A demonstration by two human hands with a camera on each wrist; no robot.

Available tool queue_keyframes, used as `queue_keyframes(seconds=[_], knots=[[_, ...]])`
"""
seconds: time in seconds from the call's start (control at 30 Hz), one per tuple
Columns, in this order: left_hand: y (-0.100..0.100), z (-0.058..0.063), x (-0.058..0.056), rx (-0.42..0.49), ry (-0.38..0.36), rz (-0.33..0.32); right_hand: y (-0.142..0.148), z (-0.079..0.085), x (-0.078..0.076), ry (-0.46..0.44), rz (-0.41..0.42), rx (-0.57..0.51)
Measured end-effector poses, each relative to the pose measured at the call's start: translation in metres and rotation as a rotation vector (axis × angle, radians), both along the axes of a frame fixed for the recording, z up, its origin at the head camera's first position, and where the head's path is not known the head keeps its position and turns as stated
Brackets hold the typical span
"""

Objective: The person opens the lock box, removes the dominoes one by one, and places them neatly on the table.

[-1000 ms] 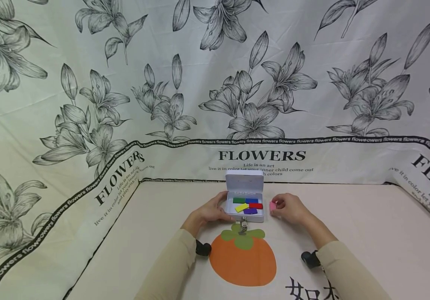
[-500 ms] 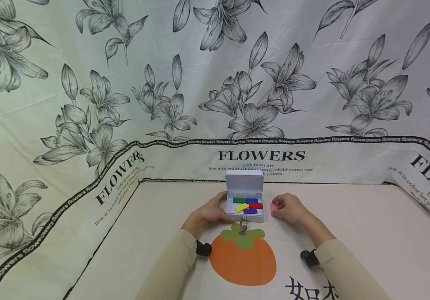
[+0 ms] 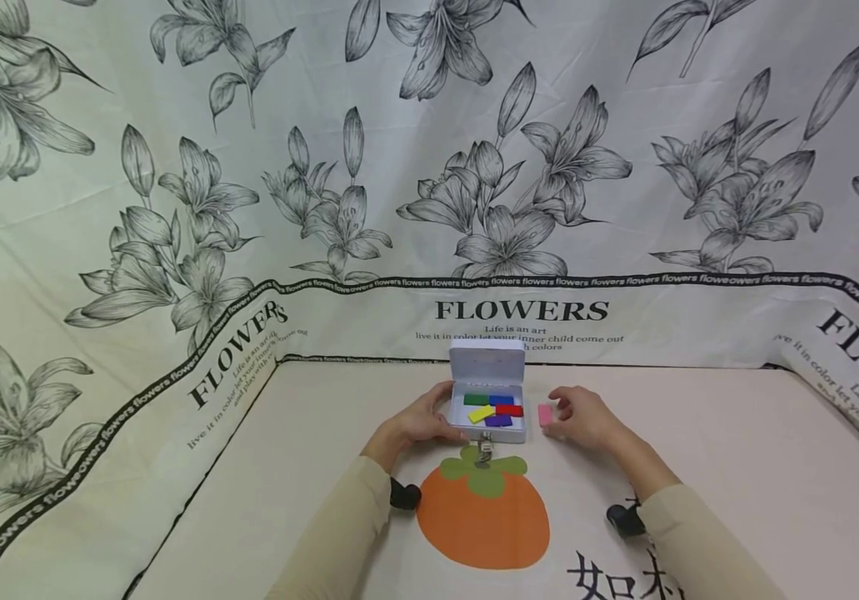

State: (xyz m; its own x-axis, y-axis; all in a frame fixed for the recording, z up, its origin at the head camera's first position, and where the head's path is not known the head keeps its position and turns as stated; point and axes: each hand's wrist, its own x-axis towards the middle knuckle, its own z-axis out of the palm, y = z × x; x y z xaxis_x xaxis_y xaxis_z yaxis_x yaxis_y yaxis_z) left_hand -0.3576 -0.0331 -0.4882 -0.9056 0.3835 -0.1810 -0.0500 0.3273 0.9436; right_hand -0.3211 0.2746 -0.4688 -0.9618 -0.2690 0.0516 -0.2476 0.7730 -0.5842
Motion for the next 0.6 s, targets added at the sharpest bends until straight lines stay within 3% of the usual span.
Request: queue_keyframes(seconds=[0.6], knots=[[-0.002, -0.002, -0.002, 0.018, 0.006, -0.018, -0.007, 0.023, 0.016, 0.022, 0.015, -0.002]])
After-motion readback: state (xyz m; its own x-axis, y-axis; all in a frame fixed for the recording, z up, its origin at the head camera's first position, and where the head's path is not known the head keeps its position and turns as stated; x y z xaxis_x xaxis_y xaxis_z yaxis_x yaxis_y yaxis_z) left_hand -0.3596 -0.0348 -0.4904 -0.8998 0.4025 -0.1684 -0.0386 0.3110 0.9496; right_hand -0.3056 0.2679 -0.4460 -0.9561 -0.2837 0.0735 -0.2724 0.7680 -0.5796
